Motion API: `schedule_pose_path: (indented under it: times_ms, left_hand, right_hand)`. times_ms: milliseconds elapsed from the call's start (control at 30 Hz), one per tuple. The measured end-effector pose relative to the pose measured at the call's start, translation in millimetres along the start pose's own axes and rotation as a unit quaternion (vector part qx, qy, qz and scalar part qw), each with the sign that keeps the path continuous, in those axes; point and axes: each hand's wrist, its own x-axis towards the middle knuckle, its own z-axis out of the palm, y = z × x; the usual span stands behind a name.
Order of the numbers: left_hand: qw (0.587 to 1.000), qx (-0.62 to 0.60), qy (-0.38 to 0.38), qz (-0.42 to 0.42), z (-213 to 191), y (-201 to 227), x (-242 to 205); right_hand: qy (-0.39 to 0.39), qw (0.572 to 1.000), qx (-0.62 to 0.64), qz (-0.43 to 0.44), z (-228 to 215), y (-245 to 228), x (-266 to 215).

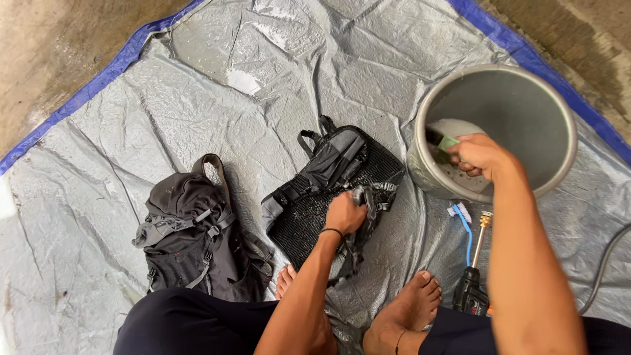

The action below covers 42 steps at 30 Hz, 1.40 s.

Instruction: The person scrubs a black backpack with a brush and soapy water while it is placed on a silver tarp.

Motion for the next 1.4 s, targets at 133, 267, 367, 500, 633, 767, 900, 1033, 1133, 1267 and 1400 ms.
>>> schedule_pose_path:
  times_ms: [133,267,367,500,633,767,900,1033,1133,1267,1400]
  left_hand:
    - [0.997,-0.028,0.037,-0.068,-55.4,24.9,-12.2]
    - [0.991,-0.083,0.074,-0.076,-79.6,15.3,-1.3]
    - [0.990,-0.095,0.060,-0.087,-98.9,11.5,1.3]
    - [0.985,-0.137,0.008,-0.101,-116.9,13.3,-12.1]
    - [0.987,-0.096,-0.083,-0.096,-130.0,59.3,-71.0]
    - [0.991,-0.096,-0.092,-0.019,-101.6,41.3,-43.7]
    - [0.984,0.129,0.104,0.073,-83.2,39.7,-13.4]
    - [0.972,0.178,0.122,0.094,-65.9,49.6,-3.0]
    - [0.969,0.178,0.078,0.150,-51.7,20.6,-6.7]
    - [0.988,0.037,0.051,0.139,-38.0,-13.2,-18.6]
    - [0.992,-0.025,-0.007,0.122,-40.0,-19.0,-4.1]
  right_hand:
    - [0.136,0.989,0.024,-0.048,21.4,-7.7,-68.1]
    - [0.168,0.982,-0.047,-0.072,109.4,-37.7,-189.2]
    - [0.078,0.996,-0.018,-0.039,200.5,9.9,-202.1]
    - [0.000,0.998,-0.057,0.022,276.5,43.1,-200.2]
    - [0.061,0.996,-0.063,0.032,289.7,37.9,-171.3]
    - [0.095,0.993,-0.068,0.027,272.1,65.5,-126.2]
    - [-0.012,0.998,0.056,-0.041,253.3,91.2,-88.3]
    - [-0.101,0.969,0.222,0.029,271.9,94.3,-71.4]
    - [-0.017,0.964,-0.198,-0.176,271.0,112.8,-60.5]
    - [0.084,0.851,-0.473,-0.209,258.2,139.7,-72.1]
    - [0.184,0.807,-0.498,-0.258,248.4,112.6,-59.7]
